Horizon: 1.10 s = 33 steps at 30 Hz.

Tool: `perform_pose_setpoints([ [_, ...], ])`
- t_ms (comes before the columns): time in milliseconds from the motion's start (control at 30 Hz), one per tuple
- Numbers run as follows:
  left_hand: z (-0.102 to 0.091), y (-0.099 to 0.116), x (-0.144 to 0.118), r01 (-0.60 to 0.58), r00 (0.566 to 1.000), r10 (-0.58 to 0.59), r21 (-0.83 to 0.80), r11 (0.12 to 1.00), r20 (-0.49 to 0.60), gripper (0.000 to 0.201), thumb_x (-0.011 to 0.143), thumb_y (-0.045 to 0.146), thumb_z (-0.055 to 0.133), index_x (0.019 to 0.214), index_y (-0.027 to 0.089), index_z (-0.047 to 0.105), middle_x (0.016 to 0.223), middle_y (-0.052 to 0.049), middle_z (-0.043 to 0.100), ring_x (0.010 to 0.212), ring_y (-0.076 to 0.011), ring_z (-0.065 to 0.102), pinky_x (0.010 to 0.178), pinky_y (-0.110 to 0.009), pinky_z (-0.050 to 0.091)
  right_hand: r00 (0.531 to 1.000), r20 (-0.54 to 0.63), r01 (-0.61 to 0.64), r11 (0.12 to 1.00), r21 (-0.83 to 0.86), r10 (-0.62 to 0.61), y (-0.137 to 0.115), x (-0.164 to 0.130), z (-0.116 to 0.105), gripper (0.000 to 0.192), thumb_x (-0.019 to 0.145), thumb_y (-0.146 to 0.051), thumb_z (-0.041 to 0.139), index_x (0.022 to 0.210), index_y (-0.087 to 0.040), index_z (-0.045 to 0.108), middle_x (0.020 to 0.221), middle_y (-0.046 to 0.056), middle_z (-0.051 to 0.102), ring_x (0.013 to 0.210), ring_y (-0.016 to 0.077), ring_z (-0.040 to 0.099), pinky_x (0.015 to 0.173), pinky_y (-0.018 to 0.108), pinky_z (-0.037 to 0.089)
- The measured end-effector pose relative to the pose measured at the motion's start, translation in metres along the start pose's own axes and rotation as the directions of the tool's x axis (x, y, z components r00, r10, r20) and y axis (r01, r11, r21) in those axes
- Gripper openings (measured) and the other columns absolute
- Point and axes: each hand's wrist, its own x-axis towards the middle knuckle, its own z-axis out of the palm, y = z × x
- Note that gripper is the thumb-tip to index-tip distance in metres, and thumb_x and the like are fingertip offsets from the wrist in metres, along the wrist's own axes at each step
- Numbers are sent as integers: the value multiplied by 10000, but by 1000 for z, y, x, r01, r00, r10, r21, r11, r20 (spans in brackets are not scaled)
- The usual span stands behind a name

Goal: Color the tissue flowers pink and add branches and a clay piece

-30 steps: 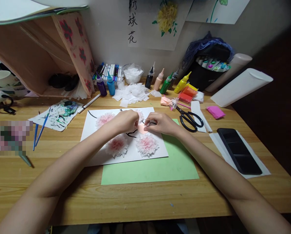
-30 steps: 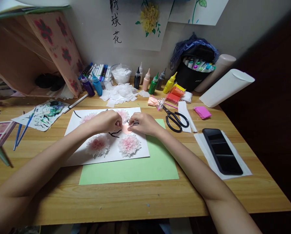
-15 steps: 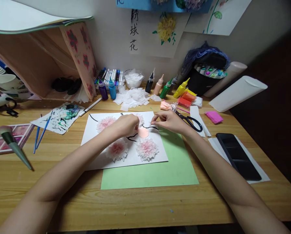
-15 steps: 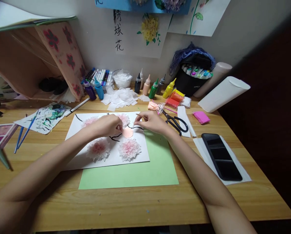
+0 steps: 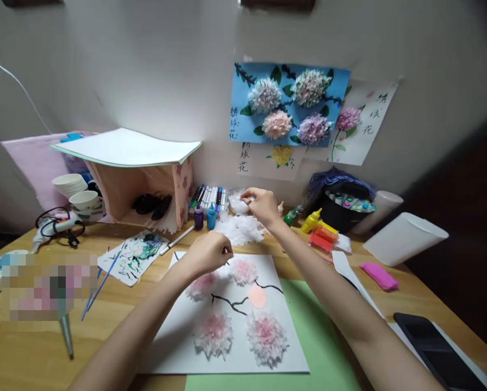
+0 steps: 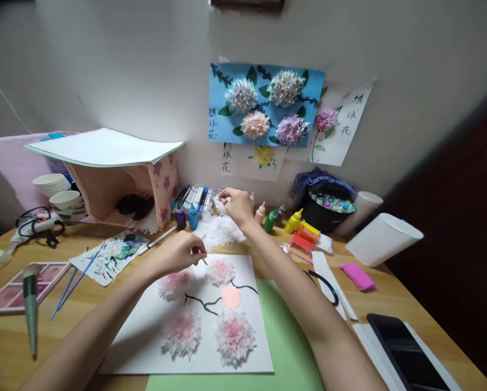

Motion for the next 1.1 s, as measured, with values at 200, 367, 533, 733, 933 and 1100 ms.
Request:
perform_pose_setpoints([
  [200, -16, -27, -3, 67, 996, -69, -33, 997, -64, 223, 792, 267, 525, 750, 166, 718, 784, -66, 724, 705, -160, 629, 636, -238, 417, 978, 131, -112, 936, -334, 164, -3, 58, 33, 214, 808, -113, 521, 883, -138, 720, 925, 190, 711, 905, 276, 664, 722, 312, 442],
  [367, -26, -36, -6, 89, 991, -95, -62, 994, -94, 272, 820, 321, 501, 772, 163, 716, 757, -64, 719, 685, -158, 625, 591, -227, 408, 975, 194, -42, 947, -317, 108, 8, 54, 32, 267, 844, -175, 492, 1017, -203, 694, 1075, 101, 693, 997, 216, 629, 739, 262, 431],
  [533, -28, -37, -6, 123, 988, -127, -57, 991, -85, 282, 822, 348, 501, 766, 166, 709, 723, -53, 714, 656, -153, 617, 565, -227, 390, 926, 371, 45, 953, -299, 72, 2, 36, 47, 143, 714, -304, 679, 817, -223, 737, 881, 51, 730, 860, 193, 655, 668, 230, 430],
  [733, -25, -32, -7, 130, 989, -131, -28, 991, -70, 262, 816, 327, 503, 751, 179, 709, 718, -46, 713, 648, -152, 609, 558, -228, 374, 926, 325, -66, 932, -357, 191, -1, 20, 80, 168, 738, -219, 625, 857, -158, 727, 937, 150, 717, 903, 255, 658, 690, 278, 450],
  [933, -25, -35, -4, 168, 980, -170, -28, 985, -103, 304, 847, 367, 476, 736, 185, 693, 679, -29, 700, 650, -157, 607, 533, -235, 341, 918, 355, -102, 971, -215, 175, -2, 10, 58, 165, 727, -229, 604, 819, -171, 728, 838, 96, 720, 804, 224, 652, 611, 253, 424],
  [1100, -3, -37, 10, 168, 958, -187, -101, 981, -218, 303, 876, 365, 449, 917, 179, 684, 851, -52, 720, 801, -180, 636, 655, -251, 417, 875, 469, -121, 992, -28, 120, 13, -11, 23, 273, 749, -397, 616, 794, -146, 712, 680, 35, 681, 597, 132, 586, 514, 211, 385],
])
